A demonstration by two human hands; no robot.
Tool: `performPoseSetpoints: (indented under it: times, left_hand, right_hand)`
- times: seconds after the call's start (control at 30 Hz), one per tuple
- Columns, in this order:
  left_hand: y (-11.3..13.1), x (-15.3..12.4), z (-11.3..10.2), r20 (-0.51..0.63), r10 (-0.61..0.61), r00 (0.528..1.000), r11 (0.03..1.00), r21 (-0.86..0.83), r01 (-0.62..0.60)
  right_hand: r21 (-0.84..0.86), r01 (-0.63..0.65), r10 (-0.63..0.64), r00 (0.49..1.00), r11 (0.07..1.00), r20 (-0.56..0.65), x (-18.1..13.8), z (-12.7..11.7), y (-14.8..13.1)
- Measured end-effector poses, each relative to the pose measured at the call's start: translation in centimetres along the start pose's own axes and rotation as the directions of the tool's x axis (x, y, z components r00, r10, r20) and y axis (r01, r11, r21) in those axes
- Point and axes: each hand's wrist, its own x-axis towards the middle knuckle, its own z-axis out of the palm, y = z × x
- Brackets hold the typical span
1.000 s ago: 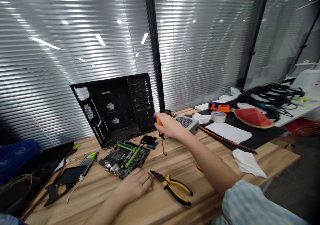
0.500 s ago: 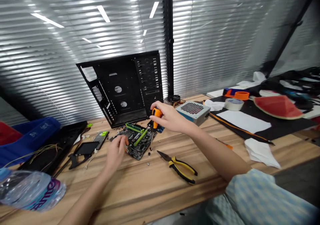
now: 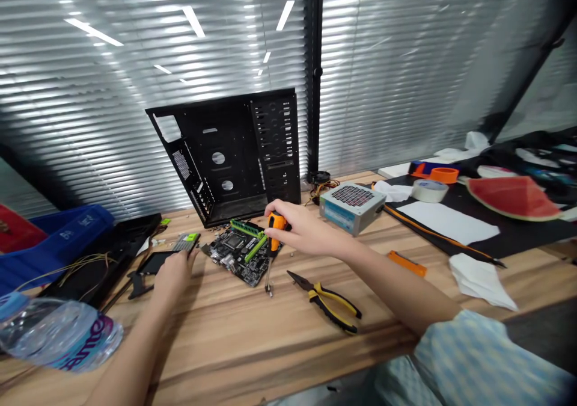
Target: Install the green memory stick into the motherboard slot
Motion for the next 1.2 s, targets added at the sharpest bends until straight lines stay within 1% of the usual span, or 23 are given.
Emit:
performPoseSetpoints:
  times: [0.13, 0.27, 0.4, 0.63, 0.83, 0.97, 1.13, 1.2]
  left_hand:
    - [-0.2, 0.0, 0.2, 0.053, -0.013, 0.999, 0.998, 0.061, 0.01]
    - [-0.5, 0.3, 1.1, 0.077, -0.041, 0.996, 0.993, 0.113, 0.032]
    - [-0.7, 0.6, 1.7, 0.111, -0.054, 0.992, 0.991, 0.131, 0.039]
    - [-0.7, 0.7, 2.1, 0.091, -0.063, 0.994, 0.99, 0.128, 0.051]
    - [-0.4, 0.9, 2.2, 0.122, -0.059, 0.991, 0.992, 0.121, 0.045]
    - [-0.3, 0.9, 2.2, 0.133, -0.053, 0.99, 0.992, 0.121, 0.037]
    - [0.4, 0.3, 1.5, 0.116, -0.049, 0.992, 0.987, 0.157, 0.031]
    - [1.0, -0.3, 0.6, 0.059, -0.044, 0.997, 0.979, 0.201, 0.031]
  right_hand:
    - [0.017, -0.023, 0.022, 0.998, 1.0, 0.055, -0.1, -0.1, -0.1]
    - [-0.026, -0.079, 0.081, 0.992, 0.997, 0.097, 0.1, -0.5, 0.4]
    - [-0.094, -0.11, 0.119, 0.989, 0.989, 0.093, 0.3, -1.2, 1.2]
    - [-0.192, -0.155, 0.172, 0.982, 0.969, 0.074, 0.3, -2.2, 2.2]
    - [-0.207, -0.141, 0.153, 0.987, 0.968, 0.041, 0.2, -2.8, 3.1]
    - [-0.188, -0.108, 0.116, 0.993, 0.976, 0.03, 0.3, -2.5, 3.4]
    - [-0.161, -0.089, 0.092, 0.996, 0.983, 0.013, 0.5, -1.6, 3.0]
    - [-0.13, -0.098, 0.103, 0.994, 0.987, 0.031, 0.5, -1.4, 2.6]
